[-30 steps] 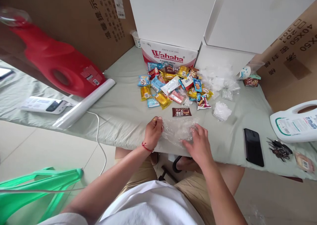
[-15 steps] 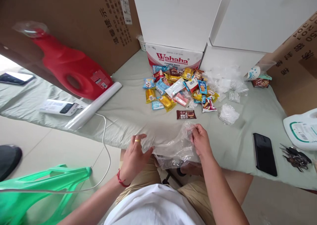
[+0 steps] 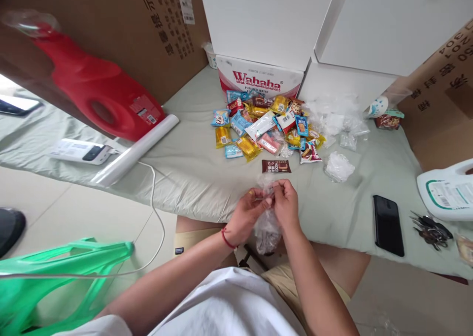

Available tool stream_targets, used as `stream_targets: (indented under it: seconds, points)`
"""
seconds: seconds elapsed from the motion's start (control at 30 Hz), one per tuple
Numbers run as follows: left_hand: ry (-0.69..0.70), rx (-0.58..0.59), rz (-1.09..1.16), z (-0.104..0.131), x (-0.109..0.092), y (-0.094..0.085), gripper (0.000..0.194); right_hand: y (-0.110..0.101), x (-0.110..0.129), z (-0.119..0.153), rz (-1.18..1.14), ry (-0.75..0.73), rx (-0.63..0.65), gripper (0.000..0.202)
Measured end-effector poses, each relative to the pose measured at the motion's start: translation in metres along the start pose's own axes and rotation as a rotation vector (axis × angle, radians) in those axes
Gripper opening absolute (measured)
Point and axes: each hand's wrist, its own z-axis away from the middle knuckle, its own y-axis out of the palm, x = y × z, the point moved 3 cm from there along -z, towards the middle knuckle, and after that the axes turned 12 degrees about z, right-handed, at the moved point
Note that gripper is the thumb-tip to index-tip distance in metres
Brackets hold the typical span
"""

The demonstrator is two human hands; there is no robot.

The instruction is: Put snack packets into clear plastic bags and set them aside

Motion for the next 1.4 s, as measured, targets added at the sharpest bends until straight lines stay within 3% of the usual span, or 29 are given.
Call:
stream_targets:
  seconds: [0.1,0.27,0.43,0.6,0.67,0.73,0.8,0.83,0.97,1.07,1.13,1.23,1.27,1.33,1.4]
  points:
    - [-0.04,-0.093,0.123,-0.015,0.0,-0.014,0.034,-0.006,-0.008,-0.003,-0.066,0.041,-0.045,0.04]
    - [-0.08,-0.313,0.091,-0.031,-0.019,-0.039,0.016,-0.024,-0.01,-0.01,-0.052,0.055,-0.117,0.042]
    - [-0.068,-0.332,-0.086,-0.058,-0.031,-0.069,0.012,-0.053,-0.022,-0.023,0.106,0.051,-0.174,0.041]
    - [-0.046,-0.244,-0.282,-0.079,-0.028,-0.091,0.015,-0.094,-0.035,-0.046,0.545,-0.052,-0.198,0.032]
    - [-0.08,-0.218,-0.276,-0.08,-0.025,-0.093,0.014,-0.108,-0.027,-0.052,0.823,-0.137,-0.245,0.028]
    - [-0.13,-0.202,-0.23,-0.08,-0.022,-0.092,0.011,-0.112,-0.007,-0.047,1.053,-0.299,-0.381,0.026]
    - [-0.182,-0.199,-0.165,-0.078,-0.021,-0.089,0.01,-0.101,0.017,-0.032,1.145,-0.498,-0.477,0.027]
    - [-0.206,-0.206,-0.137,-0.078,-0.022,-0.088,0.01,-0.089,0.026,-0.021,1.143,-0.584,-0.446,0.028]
    - [-0.308,-0.221,-0.082,-0.079,-0.03,-0.085,0.01,-0.01,0.033,0.027,1.073,-0.761,0.12,0.028]
    - [-0.324,-0.192,-0.097,-0.077,-0.038,-0.087,0.008,0.035,0.016,0.052,1.134,-0.807,0.335,0.04]
    - [-0.169,-0.243,-0.247,-0.069,-0.048,-0.088,0.005,0.047,0.003,0.059,1.191,-0.805,0.364,0.049]
    - [0.336,-0.39,-0.58,-0.039,-0.066,-0.079,0.023,0.049,-0.013,0.06,1.23,-0.8,0.36,0.05]
    - [0.491,-0.366,-0.649,-0.027,-0.067,-0.07,0.025,0.049,-0.017,0.059,1.23,-0.804,0.353,0.051]
    - [0.639,-0.115,-0.701,-0.009,-0.059,-0.047,0.023,0.047,-0.023,0.057,1.222,-0.807,0.334,0.053]
    - [0.623,0.153,-0.76,-0.003,-0.043,-0.028,0.025,0.046,-0.026,0.056,1.216,-0.799,0.318,0.055]
